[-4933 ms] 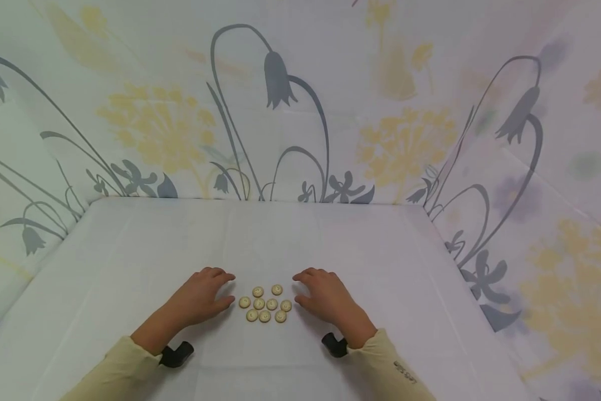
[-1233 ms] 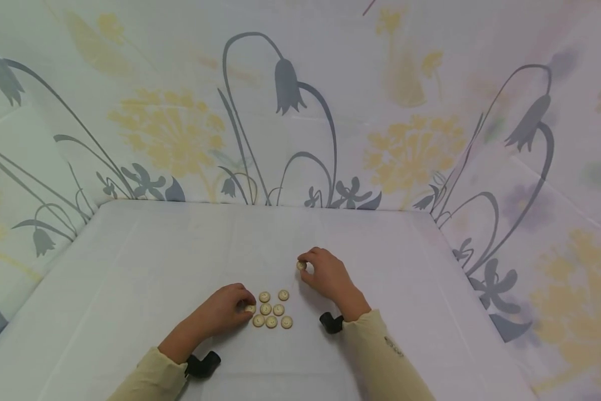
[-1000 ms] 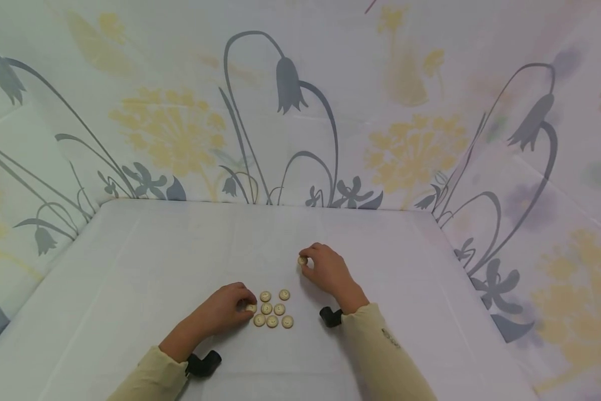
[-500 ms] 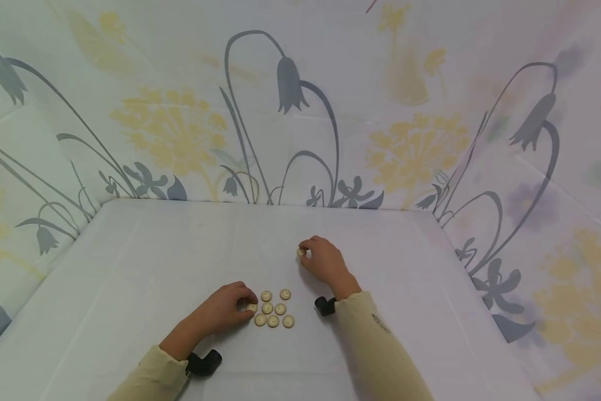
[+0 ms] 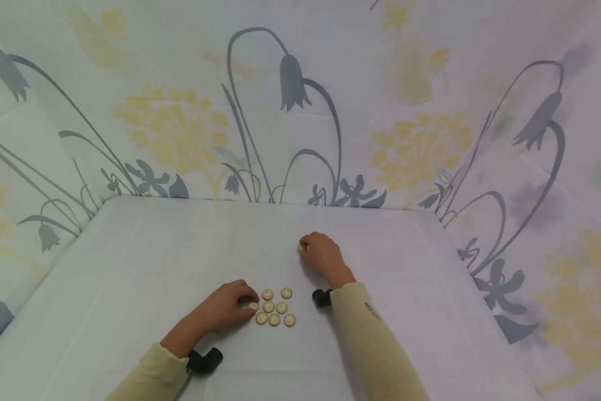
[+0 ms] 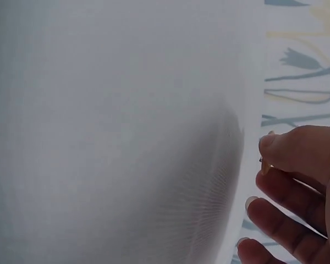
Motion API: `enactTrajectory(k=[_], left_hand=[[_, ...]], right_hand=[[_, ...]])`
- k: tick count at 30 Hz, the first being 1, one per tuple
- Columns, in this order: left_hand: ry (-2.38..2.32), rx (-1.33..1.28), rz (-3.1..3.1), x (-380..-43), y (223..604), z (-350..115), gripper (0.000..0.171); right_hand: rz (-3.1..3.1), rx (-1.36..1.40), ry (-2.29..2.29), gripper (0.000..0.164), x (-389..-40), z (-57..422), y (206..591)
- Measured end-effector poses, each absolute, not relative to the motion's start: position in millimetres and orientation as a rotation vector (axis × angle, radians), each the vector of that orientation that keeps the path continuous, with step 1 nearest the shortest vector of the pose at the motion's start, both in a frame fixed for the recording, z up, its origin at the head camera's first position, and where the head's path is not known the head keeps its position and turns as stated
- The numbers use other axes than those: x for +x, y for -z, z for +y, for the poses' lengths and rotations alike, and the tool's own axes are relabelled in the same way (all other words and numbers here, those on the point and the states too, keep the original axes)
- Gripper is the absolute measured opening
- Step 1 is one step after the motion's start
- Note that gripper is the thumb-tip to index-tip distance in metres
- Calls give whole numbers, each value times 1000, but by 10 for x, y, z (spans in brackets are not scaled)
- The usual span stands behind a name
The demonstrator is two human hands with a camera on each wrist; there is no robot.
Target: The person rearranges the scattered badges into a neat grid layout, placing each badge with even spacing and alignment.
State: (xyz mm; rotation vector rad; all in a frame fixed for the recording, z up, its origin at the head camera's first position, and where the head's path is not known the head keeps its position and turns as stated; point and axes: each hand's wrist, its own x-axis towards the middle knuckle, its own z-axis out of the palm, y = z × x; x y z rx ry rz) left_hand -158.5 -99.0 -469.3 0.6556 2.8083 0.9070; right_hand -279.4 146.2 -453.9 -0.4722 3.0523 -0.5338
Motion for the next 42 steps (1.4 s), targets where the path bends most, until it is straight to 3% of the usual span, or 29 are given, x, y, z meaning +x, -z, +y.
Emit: enactTrajectory(k=[26, 42], left_hand=[[-920, 642, 2786, -1597, 4690, -993, 16], [-937, 648, 2774, -1589, 4677, -1007, 16]], right_hand=[[3018, -440, 567, 18, -2878, 1439, 4589], [2961, -410, 693, 25, -2785, 1485, 4597]])
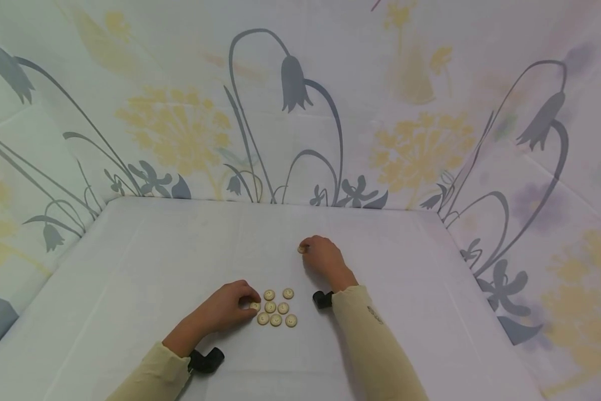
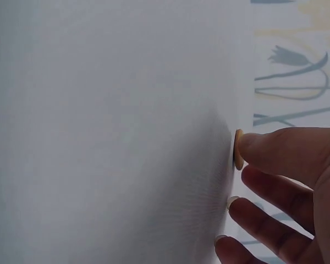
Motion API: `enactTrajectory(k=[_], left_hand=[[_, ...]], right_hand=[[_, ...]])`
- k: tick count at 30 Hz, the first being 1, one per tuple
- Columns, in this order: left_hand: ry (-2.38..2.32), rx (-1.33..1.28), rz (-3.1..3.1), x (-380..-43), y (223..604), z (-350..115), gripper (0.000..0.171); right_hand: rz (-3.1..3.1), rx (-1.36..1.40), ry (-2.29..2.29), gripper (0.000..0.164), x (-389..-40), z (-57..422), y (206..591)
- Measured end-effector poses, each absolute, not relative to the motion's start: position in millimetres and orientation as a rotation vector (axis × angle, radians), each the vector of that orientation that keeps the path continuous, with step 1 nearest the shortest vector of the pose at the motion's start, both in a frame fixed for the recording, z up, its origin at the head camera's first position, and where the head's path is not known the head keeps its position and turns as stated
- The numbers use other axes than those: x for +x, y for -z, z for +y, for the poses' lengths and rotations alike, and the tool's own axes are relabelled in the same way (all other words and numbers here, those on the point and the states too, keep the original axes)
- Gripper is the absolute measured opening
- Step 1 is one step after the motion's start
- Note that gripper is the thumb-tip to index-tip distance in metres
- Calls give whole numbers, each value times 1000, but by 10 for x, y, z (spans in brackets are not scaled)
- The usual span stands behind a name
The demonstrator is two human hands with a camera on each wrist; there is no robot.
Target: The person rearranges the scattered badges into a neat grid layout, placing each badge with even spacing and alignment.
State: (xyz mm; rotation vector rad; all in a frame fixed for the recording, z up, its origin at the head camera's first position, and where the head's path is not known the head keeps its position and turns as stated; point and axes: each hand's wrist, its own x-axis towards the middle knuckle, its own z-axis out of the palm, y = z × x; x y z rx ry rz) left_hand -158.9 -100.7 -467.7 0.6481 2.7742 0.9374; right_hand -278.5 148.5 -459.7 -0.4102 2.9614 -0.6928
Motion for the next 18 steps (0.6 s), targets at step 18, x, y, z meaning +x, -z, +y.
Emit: enactTrajectory(k=[18], left_hand=[[-938, 622, 2763, -1596, 4673, -994, 16]], right_hand=[[2927, -539, 634, 29, -2474, 1479, 4508]])
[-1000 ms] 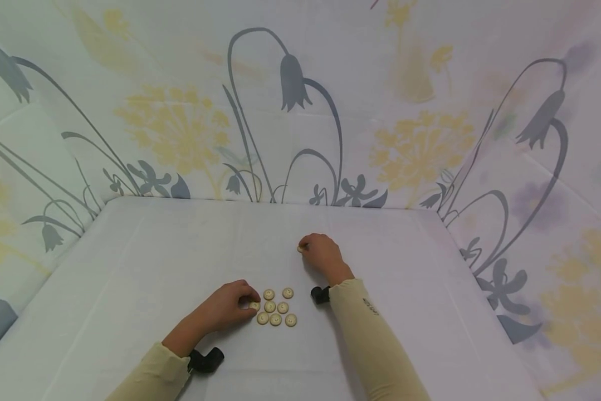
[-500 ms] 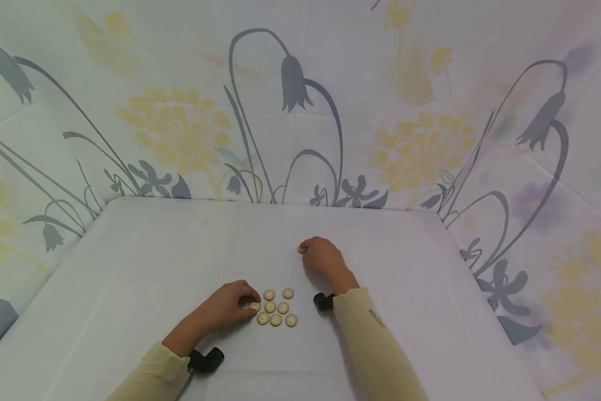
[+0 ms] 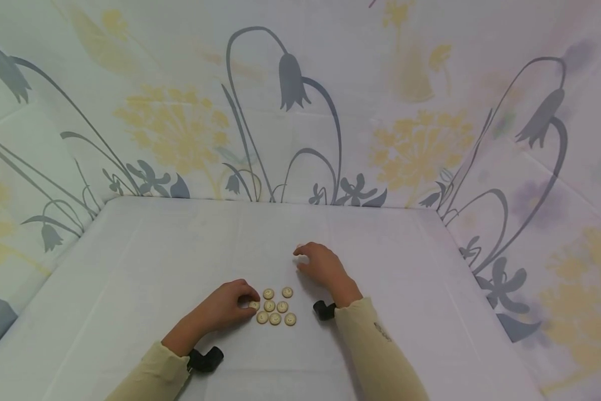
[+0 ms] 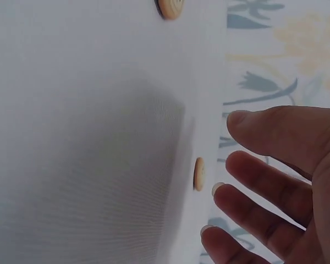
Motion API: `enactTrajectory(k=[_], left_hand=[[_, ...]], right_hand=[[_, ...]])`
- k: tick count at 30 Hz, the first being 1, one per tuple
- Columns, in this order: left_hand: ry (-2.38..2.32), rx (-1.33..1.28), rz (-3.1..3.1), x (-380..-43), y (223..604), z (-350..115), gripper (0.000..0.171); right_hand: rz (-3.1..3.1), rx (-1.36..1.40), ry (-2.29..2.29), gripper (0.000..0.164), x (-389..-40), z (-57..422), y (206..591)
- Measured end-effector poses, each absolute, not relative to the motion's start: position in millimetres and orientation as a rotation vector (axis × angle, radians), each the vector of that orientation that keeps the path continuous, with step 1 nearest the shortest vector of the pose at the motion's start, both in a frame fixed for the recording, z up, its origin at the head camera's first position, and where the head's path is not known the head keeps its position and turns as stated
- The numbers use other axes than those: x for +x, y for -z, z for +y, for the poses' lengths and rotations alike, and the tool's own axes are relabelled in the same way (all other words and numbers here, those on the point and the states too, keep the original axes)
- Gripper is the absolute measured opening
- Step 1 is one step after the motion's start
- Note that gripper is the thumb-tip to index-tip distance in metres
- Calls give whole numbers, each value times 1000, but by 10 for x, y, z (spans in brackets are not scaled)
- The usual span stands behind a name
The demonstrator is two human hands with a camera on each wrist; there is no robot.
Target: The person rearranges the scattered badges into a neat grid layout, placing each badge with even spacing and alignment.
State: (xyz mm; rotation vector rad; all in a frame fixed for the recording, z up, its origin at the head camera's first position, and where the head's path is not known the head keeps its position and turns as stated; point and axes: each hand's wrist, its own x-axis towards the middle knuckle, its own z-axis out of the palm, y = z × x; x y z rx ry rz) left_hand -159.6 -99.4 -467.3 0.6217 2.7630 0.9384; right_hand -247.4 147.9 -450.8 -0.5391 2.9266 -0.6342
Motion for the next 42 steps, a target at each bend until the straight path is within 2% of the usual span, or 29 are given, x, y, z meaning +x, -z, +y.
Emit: enactTrajectory(k=[23, 42], left_hand=[[-945, 618, 2760, -1598, 4677, -999, 16], [-943, 633, 2763, -1595, 4678, -1004, 17]], right_hand=[[2895, -706, 669, 23, -2088, 1469, 4425], [2770, -791, 648, 22, -1994, 1400, 4495]])
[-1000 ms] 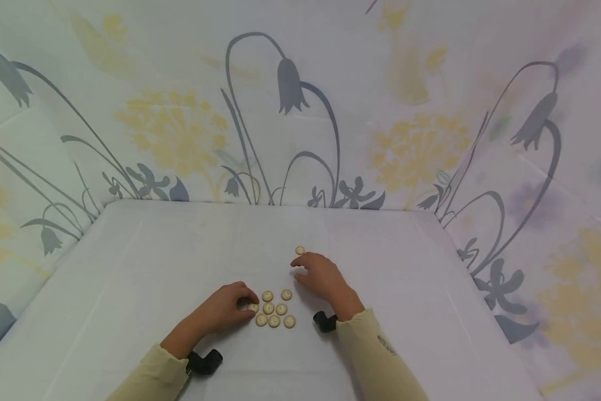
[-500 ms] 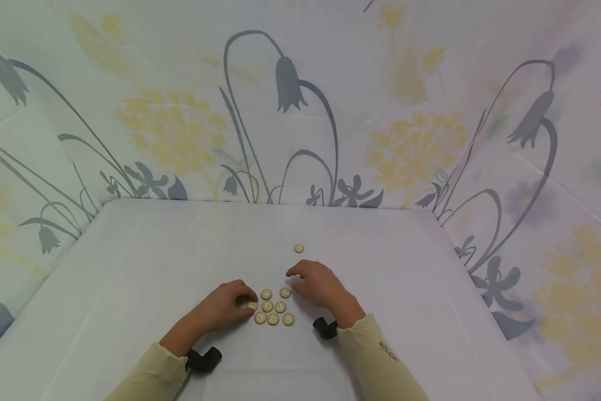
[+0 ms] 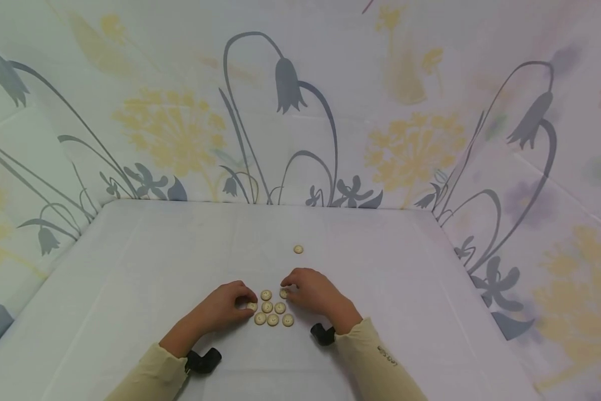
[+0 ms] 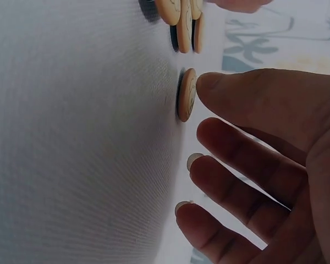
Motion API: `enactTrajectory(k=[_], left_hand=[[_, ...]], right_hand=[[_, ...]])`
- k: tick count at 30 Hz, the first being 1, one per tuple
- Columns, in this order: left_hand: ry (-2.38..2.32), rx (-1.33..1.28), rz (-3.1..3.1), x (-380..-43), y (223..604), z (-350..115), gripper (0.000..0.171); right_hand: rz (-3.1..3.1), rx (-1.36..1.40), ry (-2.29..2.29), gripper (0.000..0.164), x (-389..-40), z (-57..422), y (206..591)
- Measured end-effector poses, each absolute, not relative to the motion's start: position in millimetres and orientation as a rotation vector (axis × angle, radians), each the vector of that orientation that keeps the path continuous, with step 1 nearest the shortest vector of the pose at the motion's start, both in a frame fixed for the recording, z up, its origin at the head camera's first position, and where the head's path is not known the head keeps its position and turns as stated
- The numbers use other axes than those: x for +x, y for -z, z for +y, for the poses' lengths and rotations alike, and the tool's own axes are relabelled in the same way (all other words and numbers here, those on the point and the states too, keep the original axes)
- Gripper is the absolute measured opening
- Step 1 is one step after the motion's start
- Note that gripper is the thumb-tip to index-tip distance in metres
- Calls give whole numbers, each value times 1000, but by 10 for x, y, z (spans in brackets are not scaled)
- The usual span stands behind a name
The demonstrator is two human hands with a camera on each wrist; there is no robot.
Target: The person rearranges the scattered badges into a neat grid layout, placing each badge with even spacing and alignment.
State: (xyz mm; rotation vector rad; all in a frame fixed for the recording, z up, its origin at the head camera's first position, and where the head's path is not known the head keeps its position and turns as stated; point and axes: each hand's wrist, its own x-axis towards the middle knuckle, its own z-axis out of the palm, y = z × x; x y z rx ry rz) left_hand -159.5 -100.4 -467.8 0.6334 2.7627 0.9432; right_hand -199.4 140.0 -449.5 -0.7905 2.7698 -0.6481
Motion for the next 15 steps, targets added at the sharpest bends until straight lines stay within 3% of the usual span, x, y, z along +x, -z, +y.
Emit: enactTrajectory(k=[15], left_hand=[[-945, 644, 2768, -1604, 4686, -1012, 16]], right_hand=[[2795, -944, 520, 25, -2018, 1359, 4578]])
